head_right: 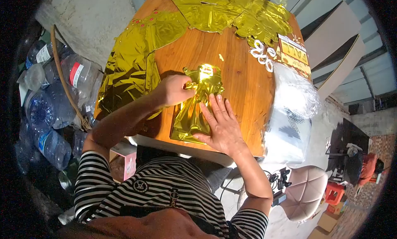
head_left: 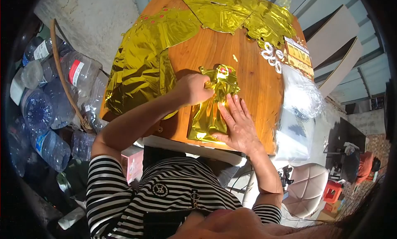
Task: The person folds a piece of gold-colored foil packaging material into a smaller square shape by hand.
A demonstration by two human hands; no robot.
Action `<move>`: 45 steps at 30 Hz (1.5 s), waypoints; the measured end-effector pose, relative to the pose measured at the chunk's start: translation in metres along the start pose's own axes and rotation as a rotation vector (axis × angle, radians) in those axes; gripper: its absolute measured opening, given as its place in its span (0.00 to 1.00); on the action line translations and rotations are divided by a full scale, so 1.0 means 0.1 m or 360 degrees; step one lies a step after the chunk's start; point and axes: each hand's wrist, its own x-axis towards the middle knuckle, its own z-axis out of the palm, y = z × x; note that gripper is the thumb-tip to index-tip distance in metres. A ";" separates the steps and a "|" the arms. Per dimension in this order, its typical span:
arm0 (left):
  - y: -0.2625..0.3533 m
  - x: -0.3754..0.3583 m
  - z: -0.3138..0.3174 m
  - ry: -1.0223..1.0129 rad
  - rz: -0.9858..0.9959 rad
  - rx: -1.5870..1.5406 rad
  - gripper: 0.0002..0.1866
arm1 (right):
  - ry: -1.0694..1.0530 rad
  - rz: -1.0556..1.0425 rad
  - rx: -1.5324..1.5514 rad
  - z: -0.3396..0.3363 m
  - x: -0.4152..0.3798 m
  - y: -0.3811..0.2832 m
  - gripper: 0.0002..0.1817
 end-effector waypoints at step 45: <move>-0.07 -0.41 0.06 0.0190 -0.0101 -0.0843 0.39 | -0.0050 0.0005 -0.0079 -0.01 0.03 -0.04 0.50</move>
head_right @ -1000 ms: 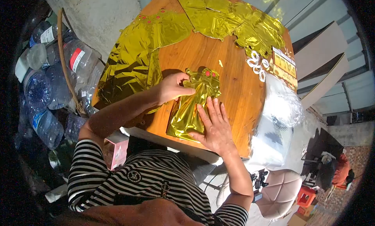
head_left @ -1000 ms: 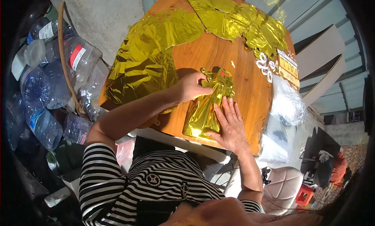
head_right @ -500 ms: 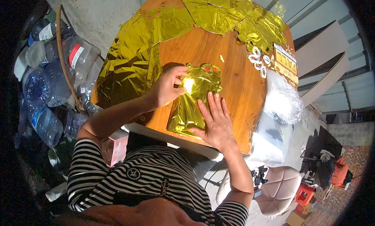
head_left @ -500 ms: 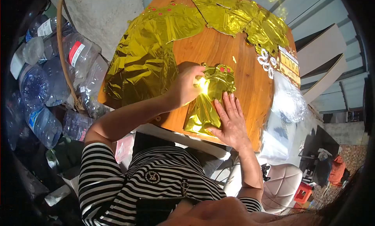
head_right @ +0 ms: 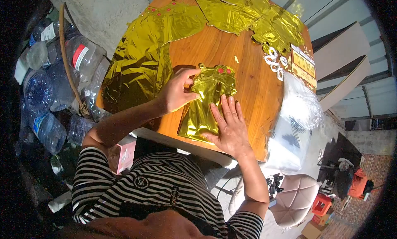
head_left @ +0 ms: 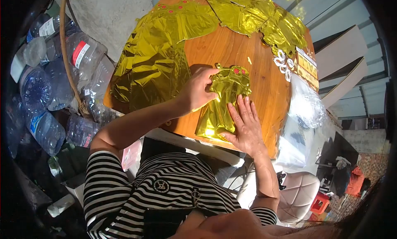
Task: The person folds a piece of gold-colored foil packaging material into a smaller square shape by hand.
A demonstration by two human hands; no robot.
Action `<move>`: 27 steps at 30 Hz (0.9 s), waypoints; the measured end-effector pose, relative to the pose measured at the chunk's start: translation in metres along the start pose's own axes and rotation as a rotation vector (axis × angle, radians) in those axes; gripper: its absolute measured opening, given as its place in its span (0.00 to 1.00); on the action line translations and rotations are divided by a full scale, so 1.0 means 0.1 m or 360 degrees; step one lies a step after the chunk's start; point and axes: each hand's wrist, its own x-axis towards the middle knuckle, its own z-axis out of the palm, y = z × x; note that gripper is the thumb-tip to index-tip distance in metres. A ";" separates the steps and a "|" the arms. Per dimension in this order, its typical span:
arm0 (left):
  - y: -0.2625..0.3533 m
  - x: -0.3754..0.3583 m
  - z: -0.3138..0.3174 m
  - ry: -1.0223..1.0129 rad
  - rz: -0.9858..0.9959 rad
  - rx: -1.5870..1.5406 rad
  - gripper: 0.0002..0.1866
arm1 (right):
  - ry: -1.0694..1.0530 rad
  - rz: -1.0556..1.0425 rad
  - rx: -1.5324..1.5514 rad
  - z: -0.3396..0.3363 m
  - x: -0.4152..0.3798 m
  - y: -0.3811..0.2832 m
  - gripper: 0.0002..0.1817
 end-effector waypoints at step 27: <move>0.02 -0.12 0.04 0.0138 0.0290 0.0225 0.34 | -0.0018 -0.0001 -0.0059 0.03 0.00 0.01 0.49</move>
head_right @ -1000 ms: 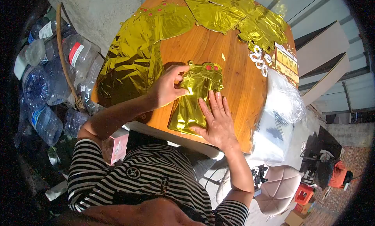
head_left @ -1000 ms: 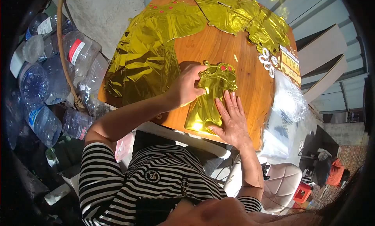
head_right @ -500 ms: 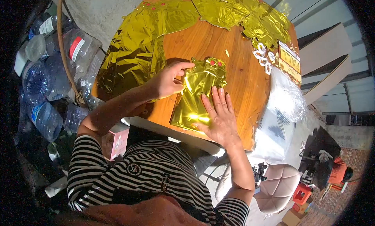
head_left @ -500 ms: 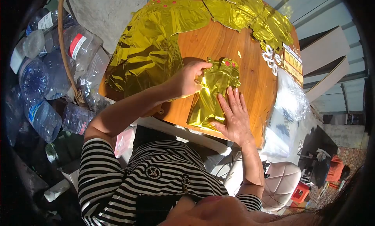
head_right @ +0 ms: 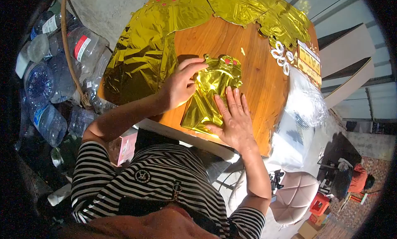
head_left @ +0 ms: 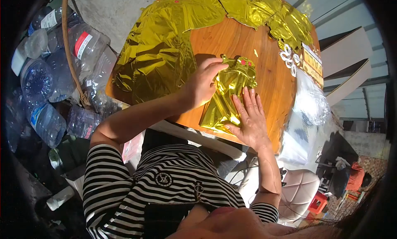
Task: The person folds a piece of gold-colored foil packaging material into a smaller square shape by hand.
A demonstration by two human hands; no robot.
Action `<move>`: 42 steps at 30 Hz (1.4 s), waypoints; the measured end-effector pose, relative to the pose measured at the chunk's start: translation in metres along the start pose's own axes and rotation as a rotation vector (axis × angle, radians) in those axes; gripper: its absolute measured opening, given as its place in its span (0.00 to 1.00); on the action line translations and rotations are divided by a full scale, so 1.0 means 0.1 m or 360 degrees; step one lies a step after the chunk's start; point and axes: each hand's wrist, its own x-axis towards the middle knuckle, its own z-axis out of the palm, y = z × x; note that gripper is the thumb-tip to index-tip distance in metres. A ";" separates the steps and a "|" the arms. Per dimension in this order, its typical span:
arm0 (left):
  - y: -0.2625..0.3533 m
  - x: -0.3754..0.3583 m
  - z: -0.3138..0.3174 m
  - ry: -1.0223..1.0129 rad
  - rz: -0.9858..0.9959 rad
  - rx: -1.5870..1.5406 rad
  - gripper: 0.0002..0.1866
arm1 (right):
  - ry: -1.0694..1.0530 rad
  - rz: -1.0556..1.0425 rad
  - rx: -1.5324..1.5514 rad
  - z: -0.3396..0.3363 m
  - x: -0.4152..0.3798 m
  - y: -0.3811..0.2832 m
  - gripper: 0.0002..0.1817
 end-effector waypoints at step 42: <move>0.15 -0.35 -0.11 -0.0617 0.0527 0.1040 0.51 | 0.0032 -0.0005 0.0079 -0.02 0.00 0.00 0.53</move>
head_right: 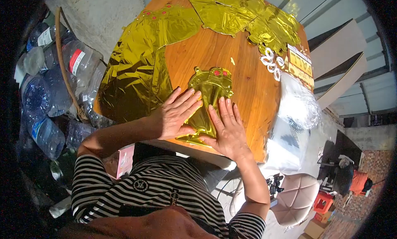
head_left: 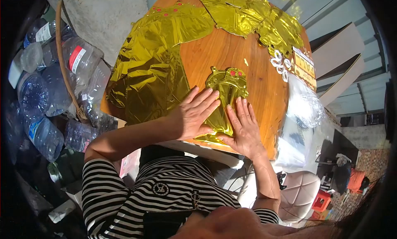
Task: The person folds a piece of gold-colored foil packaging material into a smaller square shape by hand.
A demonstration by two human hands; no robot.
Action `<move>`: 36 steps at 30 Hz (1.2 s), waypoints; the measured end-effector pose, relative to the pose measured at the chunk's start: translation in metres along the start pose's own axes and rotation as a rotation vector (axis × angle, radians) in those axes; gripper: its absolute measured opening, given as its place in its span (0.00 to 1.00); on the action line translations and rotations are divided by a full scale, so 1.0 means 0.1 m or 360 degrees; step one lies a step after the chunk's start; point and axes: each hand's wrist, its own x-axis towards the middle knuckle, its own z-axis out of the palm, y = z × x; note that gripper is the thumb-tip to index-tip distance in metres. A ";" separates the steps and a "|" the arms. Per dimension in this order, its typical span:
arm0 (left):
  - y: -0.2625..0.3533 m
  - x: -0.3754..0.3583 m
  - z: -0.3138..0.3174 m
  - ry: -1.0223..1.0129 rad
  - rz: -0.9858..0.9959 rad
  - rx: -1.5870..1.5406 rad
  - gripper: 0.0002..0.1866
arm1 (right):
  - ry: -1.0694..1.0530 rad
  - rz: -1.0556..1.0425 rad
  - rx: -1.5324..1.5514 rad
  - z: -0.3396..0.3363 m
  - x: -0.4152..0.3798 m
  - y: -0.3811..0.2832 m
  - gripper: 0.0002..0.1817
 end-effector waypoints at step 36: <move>0.11 0.01 -0.25 -0.0020 0.0034 -0.0172 0.50 | 0.0262 0.0111 0.0204 -0.01 -0.22 0.05 0.27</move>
